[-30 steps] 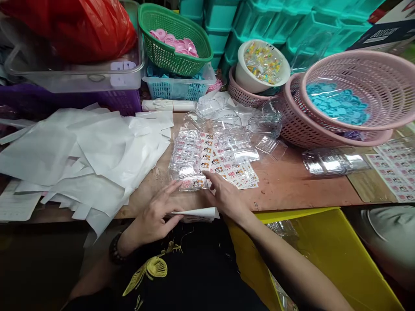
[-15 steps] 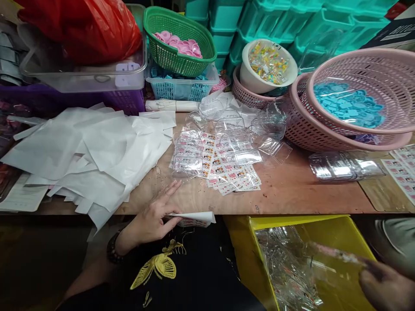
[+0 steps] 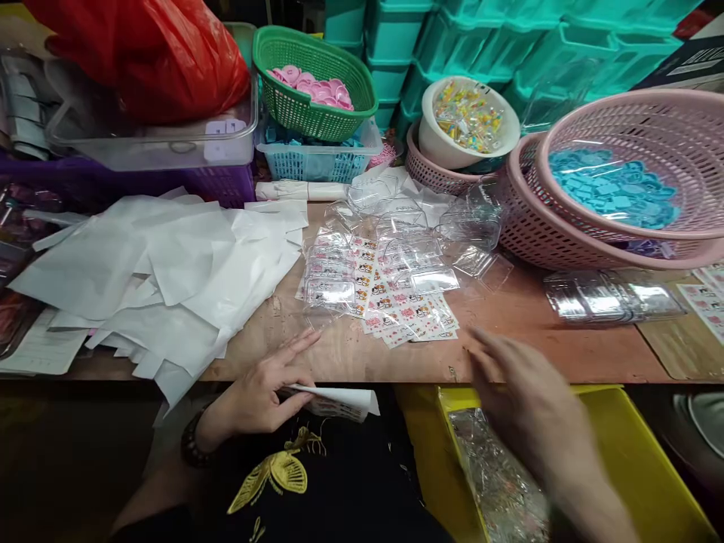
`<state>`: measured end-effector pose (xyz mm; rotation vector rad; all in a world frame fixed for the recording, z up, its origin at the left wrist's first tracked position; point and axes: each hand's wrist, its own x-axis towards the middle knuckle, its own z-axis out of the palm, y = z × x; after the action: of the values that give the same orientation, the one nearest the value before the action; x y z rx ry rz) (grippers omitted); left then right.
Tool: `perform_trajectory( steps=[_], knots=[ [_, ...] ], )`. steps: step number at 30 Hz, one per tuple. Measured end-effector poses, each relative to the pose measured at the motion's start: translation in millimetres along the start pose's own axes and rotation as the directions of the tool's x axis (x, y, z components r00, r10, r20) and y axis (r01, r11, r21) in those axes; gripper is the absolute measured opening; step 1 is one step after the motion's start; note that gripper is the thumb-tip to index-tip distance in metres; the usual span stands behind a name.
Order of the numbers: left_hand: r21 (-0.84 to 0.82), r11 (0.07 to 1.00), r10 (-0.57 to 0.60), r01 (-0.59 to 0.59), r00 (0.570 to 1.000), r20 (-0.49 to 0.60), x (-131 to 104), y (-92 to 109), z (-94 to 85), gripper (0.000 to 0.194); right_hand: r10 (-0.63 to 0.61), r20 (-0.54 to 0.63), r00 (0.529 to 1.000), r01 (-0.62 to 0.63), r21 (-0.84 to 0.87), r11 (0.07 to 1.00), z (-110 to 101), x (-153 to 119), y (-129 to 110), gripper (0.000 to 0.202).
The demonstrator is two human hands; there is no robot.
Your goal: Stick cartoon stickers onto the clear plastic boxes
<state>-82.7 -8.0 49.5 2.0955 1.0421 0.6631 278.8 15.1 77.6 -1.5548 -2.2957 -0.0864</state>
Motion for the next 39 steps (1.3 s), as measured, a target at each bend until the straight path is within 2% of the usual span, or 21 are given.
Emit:
perform_trajectory(
  steps=[3,5,7,9,11,13,15,17,18,19,21,23,24,26,28,30,31,33,36,37,39],
  knots=[
    [0.013,1.0,-0.014,0.015,0.999,-0.042,-5.7,4.1,-8.5,0.014,-0.328,0.001,0.945,0.327,-0.083,0.941,44.1,68.4,-80.4,0.037],
    [0.018,0.998,-0.061,0.062,0.995,-0.085,-14.1,5.5,-12.5,0.015,-0.411,-0.021,0.911,0.402,-0.168,0.9,73.6,90.6,-113.0,0.041],
    [0.002,0.993,-0.114,0.115,0.986,-0.124,-23.4,4.3,-14.6,0.015,-0.454,-0.065,0.888,0.431,-0.22,0.875,95.6,96.0,-122.4,0.039],
    [-0.02,0.988,-0.156,0.155,0.976,-0.151,-29.8,1.3,-15.3,0.015,-0.491,-0.117,0.864,0.46,-0.218,0.861,109.4,91.9,-115.2,0.037],
    [-0.039,0.984,-0.177,0.173,0.971,-0.161,-30.2,-1.4,-15.8,0.015,-0.521,-0.139,0.842,0.501,-0.158,0.851,116.3,85.1,-104.0,0.035],
    [-0.049,0.985,-0.17,0.164,0.973,-0.157,-24.6,-1.7,-17.4,0.014,-0.52,-0.103,0.848,0.517,-0.055,0.854,115.4,79.8,-97.9,0.034],
    [-0.061,0.988,-0.15,0.142,0.975,-0.162,-15.2,1.1,-21.0,0.011,-0.453,-0.045,0.891,0.455,0.08,0.887,103.6,77.9,-98.0,0.035],
    [-0.098,0.988,-0.132,0.118,0.979,-0.156,-4.8,6.0,-25.7,0.009,-0.319,0.003,0.948,0.304,0.292,0.907,79.6,79.2,-99.0,0.036],
    [-0.122,0.986,-0.129,0.113,0.982,-0.137,0.2,8.7,-28.1,0.009,-0.24,0.031,0.97,0.203,0.434,0.878,64.3,80.6,-98.3,0.036],
    [-0.143,0.983,-0.129,0.113,0.986,-0.108,4.9,11.3,-30.1,0.01,-0.174,0.077,0.982,0.098,0.581,0.808,48.3,82.2,-96.7,0.034],
    [-0.152,0.979,-0.144,0.137,0.989,-0.038,13.9,15.4,-32.3,0.012,-0.167,0.247,0.954,-0.094,0.781,0.617,20.3,84.5,-92.0,0.027],
    [-0.118,0.976,-0.185,0.182,0.983,-0.014,22.1,17.6,-32.0,0.016,-0.24,0.41,0.88,-0.232,0.812,0.535,5.0,84.2,-88.4,0.035],
    [-0.1,0.972,-0.215,0.212,0.976,-0.018,25.9,18.0,-31.1,0.018,-0.249,0.465,0.849,-0.279,0.797,0.536,3.1,83.0,-87.7,0.036],
    [-0.102,0.952,-0.292,0.287,0.956,-0.032,32.4,17.9,-28.7,0.016,-0.179,0.518,0.836,-0.366,0.771,0.522,8.4,79.0,-87.9,0.026],
    [-0.167,0.917,-0.372,0.362,0.928,-0.032,37.0,16.9,-26.7,0.022,-0.1,0.549,0.83,-0.459,0.774,0.435,18.9,75.0,-88.4,0.025],
    [-0.231,0.883,-0.424,0.409,0.905,-0.018,39.5,15.4,-25.9,0.031,-0.104,0.598,0.795,-0.532,0.769,0.355,27.2,72.6,-87.7,0.033],
    [-0.242,0.876,-0.432,0.418,0.902,-0.005,40.1,14.4,-25.9,0.028,-0.114,0.611,0.784,-0.547,0.766,0.338,29.5,72.1,-86.9,0.035],
    [-0.223,0.881,-0.419,0.417,0.907,0.04,40.7,12.2,-26.3,0.016,-0.132,0.589,0.797,-0.518,0.78,0.351,30.5,72.1,-84.9,0.035],
    [-0.175,0.904,-0.373,0.39,0.92,0.124,41.5,9.8,-27.1,0.015,-0.123,0.503,0.855,-0.416,0.809,0.415,27.9,72.3,-82.6,0.028],
    [-0.158,0.912,-0.362,0.378,0.924,0.125,42.1,9.7,-27.3,0.016,-0.115,0.494,0.862,-0.404,0.805,0.435,27.0,72.1,-82.2,0.027],
    [-0.132,0.925,-0.344,0.357,0.932,0.113,43.8,10.3,-27.4,0.019,-0.118,0.522,0.845,-0.417,0.781,0.465,25.8,71.6,-81.7,0.027]
  ],
)
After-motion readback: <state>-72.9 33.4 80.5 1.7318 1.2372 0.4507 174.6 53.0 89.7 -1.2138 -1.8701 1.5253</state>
